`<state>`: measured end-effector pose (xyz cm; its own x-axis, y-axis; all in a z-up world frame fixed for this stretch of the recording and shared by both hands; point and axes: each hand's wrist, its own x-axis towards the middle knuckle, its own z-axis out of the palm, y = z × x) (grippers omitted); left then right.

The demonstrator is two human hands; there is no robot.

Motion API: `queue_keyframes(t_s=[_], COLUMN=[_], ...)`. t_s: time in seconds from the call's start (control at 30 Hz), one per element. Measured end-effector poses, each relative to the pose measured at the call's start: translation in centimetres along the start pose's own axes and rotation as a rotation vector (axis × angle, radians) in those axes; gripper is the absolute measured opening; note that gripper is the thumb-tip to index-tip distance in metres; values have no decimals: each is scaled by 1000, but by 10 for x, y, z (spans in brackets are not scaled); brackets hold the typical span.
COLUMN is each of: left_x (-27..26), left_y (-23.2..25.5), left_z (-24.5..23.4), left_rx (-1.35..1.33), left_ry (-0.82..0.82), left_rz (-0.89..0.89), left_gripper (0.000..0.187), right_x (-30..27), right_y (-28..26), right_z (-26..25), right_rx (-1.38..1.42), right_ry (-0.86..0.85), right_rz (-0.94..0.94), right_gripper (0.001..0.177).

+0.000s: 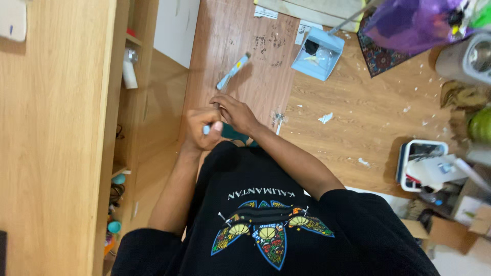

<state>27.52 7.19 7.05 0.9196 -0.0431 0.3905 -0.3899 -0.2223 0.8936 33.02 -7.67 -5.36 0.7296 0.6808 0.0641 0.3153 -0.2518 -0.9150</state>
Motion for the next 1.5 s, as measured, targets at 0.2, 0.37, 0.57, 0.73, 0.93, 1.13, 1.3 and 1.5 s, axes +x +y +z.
queue_keyframes(t_s=[0.2, 0.37, 0.57, 0.73, 0.93, 1.13, 1.3, 1.5], left_x=[20, 1, 1, 28, 77, 121, 147, 160], left_y=[-12, -44, -68, -80, -107, -152, -188, -150], left_z=[-34, -57, -43, -37, -12, 18, 32, 7], left_rx=[-125, -141, 238, 264, 181, 64, 71, 37], left_ry=[293, 347, 374, 354, 326, 402, 509, 672], left_rz=[34, -100, -188, -345, -326, -355, -361, -368], left_gripper=[42, 48, 40, 32, 32, 22, 13, 36], right_x=[51, 92, 143, 190, 230, 288, 326, 333], right_y=[9, 52, 81, 107, 139, 185, 190, 131], right_z=[11, 55, 66, 39, -18, -75, -113, -137], right_rx=[-241, -210, -163, -360, -495, -635, -747, -609], right_ry=[-236, -462, -630, -732, -797, -726, -602, -557], right_rz=[-133, -210, -256, -278, -458, -498, -425, -623], right_gripper=[23, 29, 19, 38, 28, 24, 31, 30])
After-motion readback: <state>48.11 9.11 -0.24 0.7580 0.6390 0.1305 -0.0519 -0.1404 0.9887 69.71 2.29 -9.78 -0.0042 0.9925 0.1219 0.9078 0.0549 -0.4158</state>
